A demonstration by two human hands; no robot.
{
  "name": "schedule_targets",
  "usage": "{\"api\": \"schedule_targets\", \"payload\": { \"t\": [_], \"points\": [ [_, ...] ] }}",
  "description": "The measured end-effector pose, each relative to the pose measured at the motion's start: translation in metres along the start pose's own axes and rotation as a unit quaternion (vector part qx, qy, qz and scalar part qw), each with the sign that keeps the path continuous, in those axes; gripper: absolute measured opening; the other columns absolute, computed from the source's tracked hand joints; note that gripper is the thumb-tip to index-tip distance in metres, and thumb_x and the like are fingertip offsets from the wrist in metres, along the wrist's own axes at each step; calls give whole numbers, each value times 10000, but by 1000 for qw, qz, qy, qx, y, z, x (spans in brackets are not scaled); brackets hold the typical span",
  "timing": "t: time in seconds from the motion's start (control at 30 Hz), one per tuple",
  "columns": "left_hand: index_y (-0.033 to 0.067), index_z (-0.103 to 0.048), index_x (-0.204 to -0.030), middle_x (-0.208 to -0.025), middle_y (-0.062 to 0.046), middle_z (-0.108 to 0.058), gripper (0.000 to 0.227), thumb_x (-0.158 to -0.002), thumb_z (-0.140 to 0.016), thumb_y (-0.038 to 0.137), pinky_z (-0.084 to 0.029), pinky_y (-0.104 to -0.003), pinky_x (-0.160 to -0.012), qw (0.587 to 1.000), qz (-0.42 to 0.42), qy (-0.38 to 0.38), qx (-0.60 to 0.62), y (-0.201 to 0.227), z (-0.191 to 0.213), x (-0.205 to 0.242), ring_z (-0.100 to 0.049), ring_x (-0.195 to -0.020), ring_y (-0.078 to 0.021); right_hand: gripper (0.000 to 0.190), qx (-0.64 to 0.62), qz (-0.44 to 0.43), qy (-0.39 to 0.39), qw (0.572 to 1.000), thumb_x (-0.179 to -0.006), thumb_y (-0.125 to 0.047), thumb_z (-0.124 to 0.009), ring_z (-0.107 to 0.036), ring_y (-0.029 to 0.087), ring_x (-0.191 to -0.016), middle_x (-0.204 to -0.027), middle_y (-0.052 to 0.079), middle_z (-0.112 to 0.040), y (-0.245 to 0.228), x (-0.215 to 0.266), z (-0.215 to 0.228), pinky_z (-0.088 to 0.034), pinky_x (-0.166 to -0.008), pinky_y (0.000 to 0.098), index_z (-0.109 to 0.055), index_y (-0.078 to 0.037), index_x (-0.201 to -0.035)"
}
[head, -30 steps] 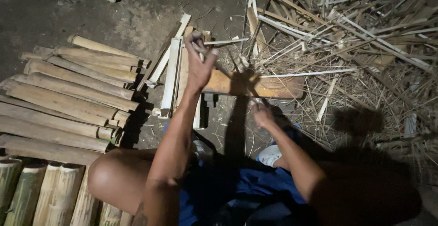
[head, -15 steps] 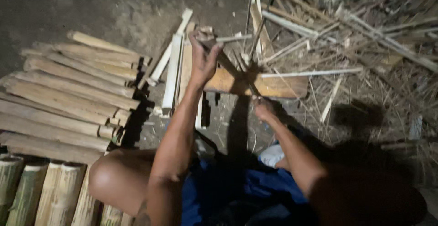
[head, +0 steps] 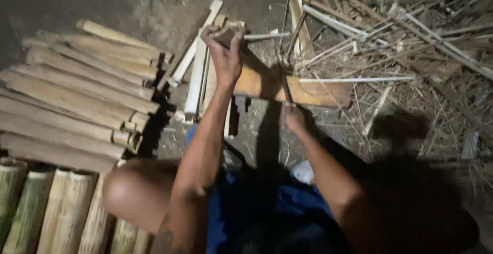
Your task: The person sits on the ground and uses a knife to split bamboo sections into thin strips. The person repeatedly cuts the bamboo, rotates the pieces, and places the finished strips aside.
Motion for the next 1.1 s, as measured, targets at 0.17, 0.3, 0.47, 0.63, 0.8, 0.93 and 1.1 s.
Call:
{"api": "schedule_targets", "payload": {
  "t": [0.17,0.3,0.47,0.63,0.8,0.93,1.1],
  "points": [
    [-11,-272,-1567,-1420,-245,-592,826,-955,-677,368,-467,-411,-1084,987,128,-92,-1,-50,-33,28,-582,-1310,-336,565,-140,-105,-51,983,-1051,-580,-362,-568,298,-631,-738,129,-571,-6,-7,11,-466,-595,455,-560,-69,-914],
    [-6,-408,-1507,-1356,-217,-640,676,-958,-697,261,-502,-424,-1030,994,61,-76,46,-20,-16,8,-645,-1239,-330,560,-210,-114,-64,969,-1014,-616,-399,-530,170,-451,-578,31,-526,-30,7,20,-452,-457,375,-540,-113,-811],
    [-12,-507,-1293,-1157,-222,-722,565,-861,-776,234,-592,-431,-907,967,182,84,157,-23,57,-51,-718,-1028,-336,464,-286,-47,-133,948,-1055,-549,-406,-466,139,-443,-597,-9,-462,-89,5,23,-410,-432,331,-517,-128,-894],
    [16,-487,-1320,-1163,-233,-708,704,-749,-813,269,-540,-434,-937,933,340,108,-38,-86,87,42,-702,-1054,-365,393,-302,0,-197,933,-1072,-483,-427,-459,115,-452,-611,2,-476,-142,21,-3,-403,-428,306,-533,-124,-952],
    [4,-398,-1390,-1196,-281,-668,847,-721,-826,299,-514,-463,-996,861,470,162,-102,-151,111,108,-659,-1122,-432,349,-257,-70,-263,927,-1037,-487,-428,-439,135,-432,-590,1,-459,-155,32,-42,-396,-412,322,-533,-161,-968],
    [17,-444,-1380,-1221,-270,-673,788,-738,-798,306,-515,-474,-991,869,439,211,-85,-177,143,84,-672,-1118,-430,426,-187,1,-267,945,-1063,-484,-419,-475,125,-448,-600,-1,-486,-157,15,-61,-407,-416,313,-557,-104,-929],
    [-50,-437,-1348,-1156,-265,-684,861,-731,-842,393,-571,-464,-910,894,359,240,-118,-217,233,-24,-710,-1053,-414,433,-200,-10,-284,938,-1085,-482,-403,-443,118,-459,-599,-4,-445,-171,-12,-76,-349,-415,314,-562,-99,-958]
  ]
}}
Point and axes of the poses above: each hand's wrist, its own x-axis away from the middle knuckle, its own z-axis out of the back of the hand, y = z × x, the point moved 6 cm from there along -x, towards the middle knuckle
